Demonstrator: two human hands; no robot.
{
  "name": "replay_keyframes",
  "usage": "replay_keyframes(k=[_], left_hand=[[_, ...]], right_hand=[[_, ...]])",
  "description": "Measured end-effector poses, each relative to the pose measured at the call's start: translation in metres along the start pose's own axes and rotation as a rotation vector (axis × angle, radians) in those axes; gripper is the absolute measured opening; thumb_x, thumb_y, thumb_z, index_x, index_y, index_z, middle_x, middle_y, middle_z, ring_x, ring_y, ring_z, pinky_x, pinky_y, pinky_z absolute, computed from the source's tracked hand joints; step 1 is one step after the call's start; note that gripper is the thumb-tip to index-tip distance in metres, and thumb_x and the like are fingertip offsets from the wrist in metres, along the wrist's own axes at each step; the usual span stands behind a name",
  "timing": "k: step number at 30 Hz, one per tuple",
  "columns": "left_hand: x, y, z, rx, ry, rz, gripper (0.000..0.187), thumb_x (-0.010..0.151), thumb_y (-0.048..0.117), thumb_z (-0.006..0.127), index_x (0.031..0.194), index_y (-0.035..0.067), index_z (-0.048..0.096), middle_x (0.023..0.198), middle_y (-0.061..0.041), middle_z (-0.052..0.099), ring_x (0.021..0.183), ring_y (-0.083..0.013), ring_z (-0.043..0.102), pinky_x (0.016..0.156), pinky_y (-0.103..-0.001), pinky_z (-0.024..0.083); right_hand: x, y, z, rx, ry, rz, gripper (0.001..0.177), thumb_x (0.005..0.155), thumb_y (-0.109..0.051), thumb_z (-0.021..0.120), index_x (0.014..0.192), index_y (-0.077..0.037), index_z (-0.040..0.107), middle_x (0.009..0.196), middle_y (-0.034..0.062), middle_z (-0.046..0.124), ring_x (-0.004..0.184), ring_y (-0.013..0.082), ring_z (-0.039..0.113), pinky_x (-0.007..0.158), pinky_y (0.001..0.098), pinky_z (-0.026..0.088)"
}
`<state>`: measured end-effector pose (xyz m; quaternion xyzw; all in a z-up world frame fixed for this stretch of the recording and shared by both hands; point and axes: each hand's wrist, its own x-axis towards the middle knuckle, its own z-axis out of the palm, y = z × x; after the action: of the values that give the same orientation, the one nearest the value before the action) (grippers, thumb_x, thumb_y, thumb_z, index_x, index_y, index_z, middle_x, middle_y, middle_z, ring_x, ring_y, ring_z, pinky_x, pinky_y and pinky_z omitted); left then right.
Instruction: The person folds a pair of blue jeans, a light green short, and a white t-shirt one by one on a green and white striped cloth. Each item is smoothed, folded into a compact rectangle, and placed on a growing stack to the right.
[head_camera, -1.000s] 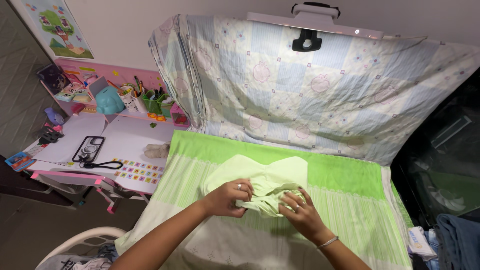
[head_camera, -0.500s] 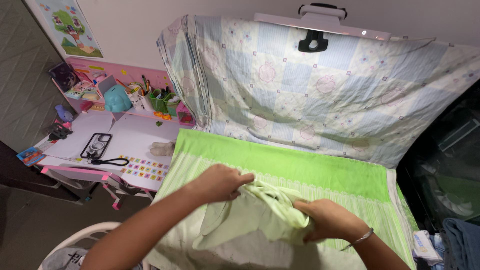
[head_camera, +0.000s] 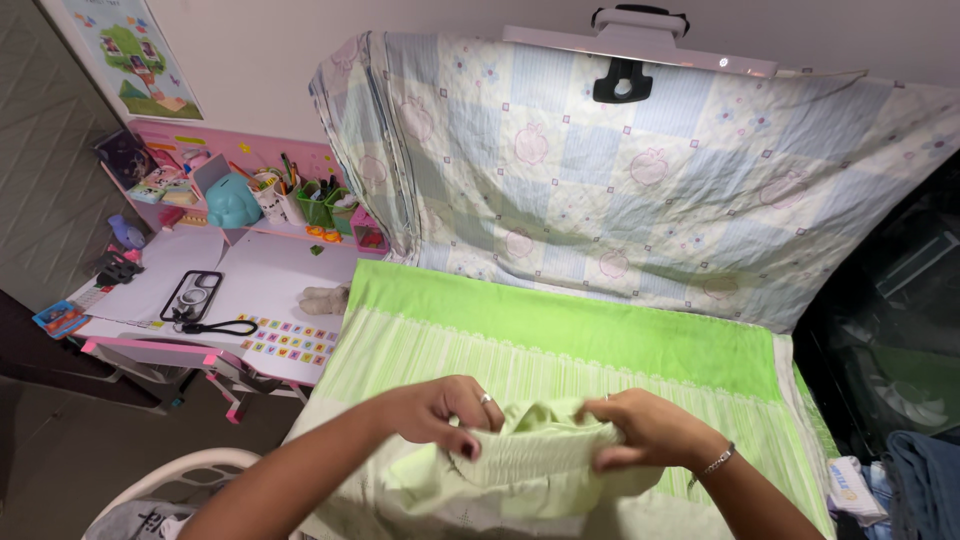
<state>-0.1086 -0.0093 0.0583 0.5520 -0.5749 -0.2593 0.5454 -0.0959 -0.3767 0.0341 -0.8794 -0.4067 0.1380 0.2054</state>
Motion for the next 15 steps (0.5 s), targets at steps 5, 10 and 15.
replay_keyframes(k=[5, 10, 15], left_hand=[[0.004, 0.02, 0.001, -0.114, -0.129, -0.193, 0.036, 0.096, 0.027, 0.076, 0.118, 0.003, 0.06, 0.101, -0.015, 0.063, 0.091, -0.0302, 0.062, 0.084, -0.03, 0.051], [0.005, 0.027, -0.004, 0.79, -0.029, -0.936, 0.036, 0.08, 0.041, 0.077, 0.107, 0.018, 0.077, 0.087, -0.01, 0.073, 0.086, -0.0331, 0.07, 0.076, -0.041, 0.052], [0.002, 0.019, -0.019, 1.343, 0.12, -0.865, 0.023, 0.075, 0.035, 0.082, 0.086, 0.015, 0.078, 0.085, -0.009, 0.071, 0.092, -0.0318, 0.067, 0.085, -0.044, 0.054]], right_hand=[[-0.008, -0.008, -0.017, 0.13, 0.164, -0.191, 0.031, 0.08, -0.02, 0.081, 0.109, -0.009, 0.072, 0.108, 0.0101, 0.067, 0.085, 0.0335, 0.068, 0.075, 0.041, 0.056], [-0.025, 0.006, -0.002, 0.564, -0.031, -0.107, 0.01, 0.09, -0.015, 0.078, 0.087, -0.007, 0.073, 0.13, 0.0083, 0.06, 0.099, 0.0326, 0.07, 0.081, 0.0433, 0.063], [-0.043, 0.0, -0.001, 0.28, -0.149, -0.37, 0.036, 0.097, -0.032, 0.072, 0.078, -0.005, 0.058, 0.086, 0.0105, 0.061, 0.084, 0.0307, 0.068, 0.12, 0.0525, 0.037]])
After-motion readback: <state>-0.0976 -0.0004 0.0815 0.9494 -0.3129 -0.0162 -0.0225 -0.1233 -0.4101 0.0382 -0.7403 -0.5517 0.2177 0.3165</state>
